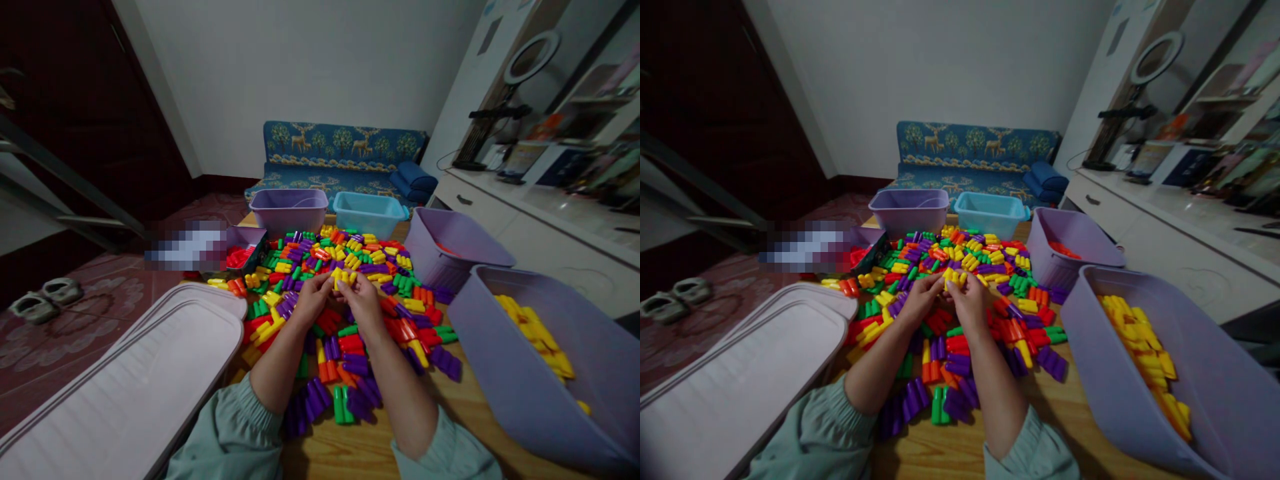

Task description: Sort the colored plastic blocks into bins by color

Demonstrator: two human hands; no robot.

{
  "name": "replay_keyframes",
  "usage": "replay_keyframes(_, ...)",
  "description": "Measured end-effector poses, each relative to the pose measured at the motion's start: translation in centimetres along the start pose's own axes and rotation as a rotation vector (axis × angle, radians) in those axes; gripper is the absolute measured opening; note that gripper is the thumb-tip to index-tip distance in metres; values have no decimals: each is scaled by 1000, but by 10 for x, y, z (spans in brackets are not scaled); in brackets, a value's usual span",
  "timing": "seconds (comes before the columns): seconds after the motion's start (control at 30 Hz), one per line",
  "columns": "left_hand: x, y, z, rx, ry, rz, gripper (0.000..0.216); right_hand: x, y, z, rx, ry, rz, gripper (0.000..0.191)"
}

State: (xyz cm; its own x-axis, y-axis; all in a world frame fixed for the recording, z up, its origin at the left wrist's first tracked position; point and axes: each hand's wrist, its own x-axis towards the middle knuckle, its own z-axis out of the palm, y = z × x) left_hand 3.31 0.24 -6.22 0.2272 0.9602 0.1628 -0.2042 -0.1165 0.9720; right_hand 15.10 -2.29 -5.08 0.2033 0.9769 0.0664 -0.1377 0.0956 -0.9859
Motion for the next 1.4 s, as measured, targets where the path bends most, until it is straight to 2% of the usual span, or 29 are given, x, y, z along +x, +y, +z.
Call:
replay_keyframes(0.33, 0, 0, -1, 18, 22, -1, 47, -1, 0, 0, -16, -10, -4, 59)
replay_keyframes(0.5, 0, 2, 0, 9, 35, 9, 46, -4, -8, 3, 13, 9, 3, 54)
replay_keyframes(0.67, -4, 13, 0, 13, 121, -8, 48, -4, -11, 2, 44, 98, 9, 45)
replay_keyframes(0.8, -6, 18, 2, -2, 85, 2, 52, -2, -8, -3, 14, 156, 19, 43)
replay_keyframes(0.97, -4, 17, 4, 7, 73, 51, 45, -5, -11, -2, 87, 42, 59, 48)
replay_keyframes(1.2, -2, 8, -1, 90, 42, 2, 42, -7, -9, 1, -176, -64, -1, 44)
replay_keyframes(1.4, -2, 5, -4, 154, 25, 4, 40, -8, -7, -2, -236, -77, 18, 38)
